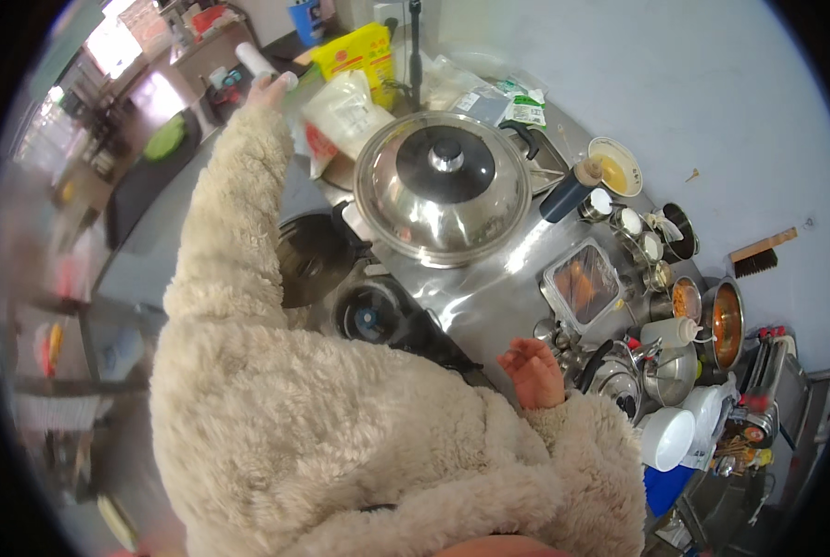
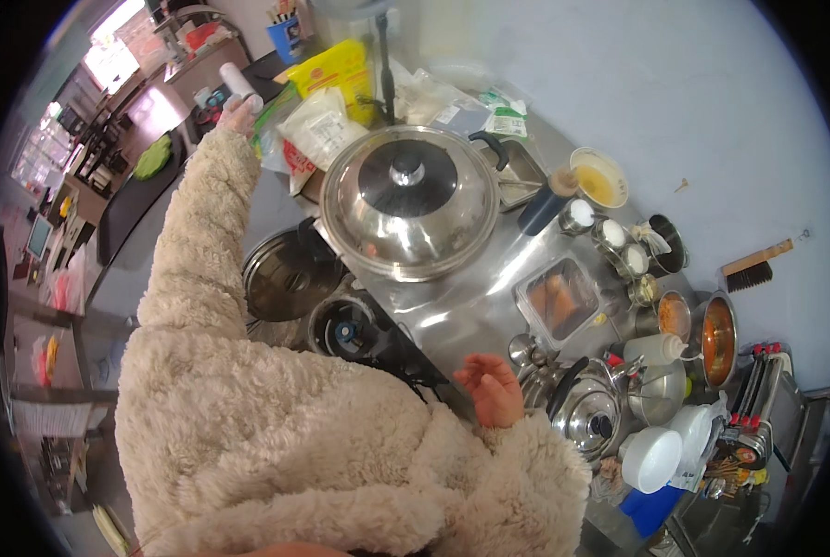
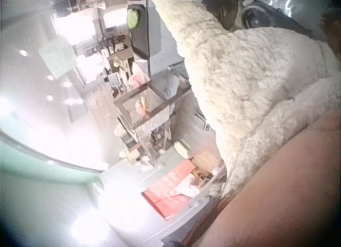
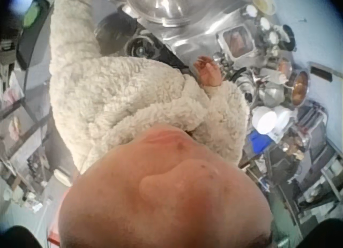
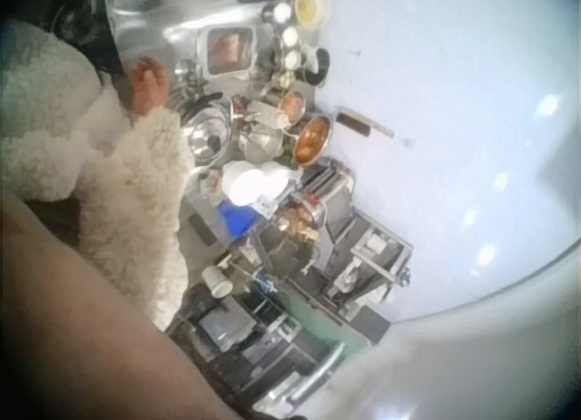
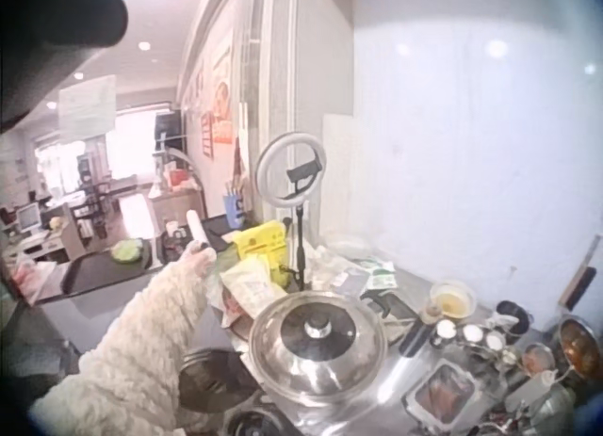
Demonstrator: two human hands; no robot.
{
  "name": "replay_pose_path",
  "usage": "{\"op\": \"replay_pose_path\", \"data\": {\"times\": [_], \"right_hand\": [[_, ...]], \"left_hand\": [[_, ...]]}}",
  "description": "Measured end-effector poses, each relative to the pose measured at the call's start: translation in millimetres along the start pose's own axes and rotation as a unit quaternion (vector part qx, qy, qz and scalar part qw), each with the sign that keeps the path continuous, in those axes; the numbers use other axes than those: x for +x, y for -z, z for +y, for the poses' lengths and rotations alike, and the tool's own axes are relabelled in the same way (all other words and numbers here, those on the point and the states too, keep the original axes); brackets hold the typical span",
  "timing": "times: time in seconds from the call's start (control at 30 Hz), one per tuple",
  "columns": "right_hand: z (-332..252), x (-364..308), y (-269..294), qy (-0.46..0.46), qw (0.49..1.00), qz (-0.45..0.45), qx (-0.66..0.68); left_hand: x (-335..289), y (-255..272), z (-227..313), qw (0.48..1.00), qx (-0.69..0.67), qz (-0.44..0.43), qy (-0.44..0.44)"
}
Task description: The person handles multiple ingredient packets and containers in a commercial kitchen, opening and pouring contents into a pot. They move between the countertop and a refrigerated display, retrieving and placing items while organizing the workspace.
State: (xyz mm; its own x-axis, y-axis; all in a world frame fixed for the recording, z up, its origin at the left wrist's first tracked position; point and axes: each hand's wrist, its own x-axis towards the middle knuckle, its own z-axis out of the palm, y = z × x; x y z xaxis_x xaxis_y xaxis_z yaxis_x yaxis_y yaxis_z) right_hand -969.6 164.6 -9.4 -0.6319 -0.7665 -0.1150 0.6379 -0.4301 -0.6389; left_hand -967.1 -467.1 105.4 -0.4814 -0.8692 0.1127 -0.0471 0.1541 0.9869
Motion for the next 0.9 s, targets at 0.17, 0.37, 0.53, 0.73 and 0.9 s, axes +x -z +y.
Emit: {"op": "replay_pose_path", "data": {"times": [0.17,0.37,0.53,0.73,0.9], "right_hand": [[-3.0,17.9,-9.7,0.018,0.998,0.055,-0.003],[0.2,25.1,-9.4,0.048,0.991,0.123,-0.003],[1.3,37.0,-9.8,0.057,0.983,0.174,-0.007],[0.6,55.6,-9.4,0.056,0.982,0.181,-0.006],[1.4,68.9,-6.5,0.061,0.98,0.188,-0.013]], "left_hand": [[19.1,-48.2,14.3,0.997,0.053,0.031,0.055],[14.7,-94.7,25.4,0.929,0.367,-0.036,0.017],[62.3,-118.4,-5.3,0.981,-0.098,0.07,0.154],[117.6,-127.6,-70.7,0.985,-0.151,0.088,0.003],[141.9,-128.5,-82.6,0.993,-0.006,-0.054,-0.105]]}}
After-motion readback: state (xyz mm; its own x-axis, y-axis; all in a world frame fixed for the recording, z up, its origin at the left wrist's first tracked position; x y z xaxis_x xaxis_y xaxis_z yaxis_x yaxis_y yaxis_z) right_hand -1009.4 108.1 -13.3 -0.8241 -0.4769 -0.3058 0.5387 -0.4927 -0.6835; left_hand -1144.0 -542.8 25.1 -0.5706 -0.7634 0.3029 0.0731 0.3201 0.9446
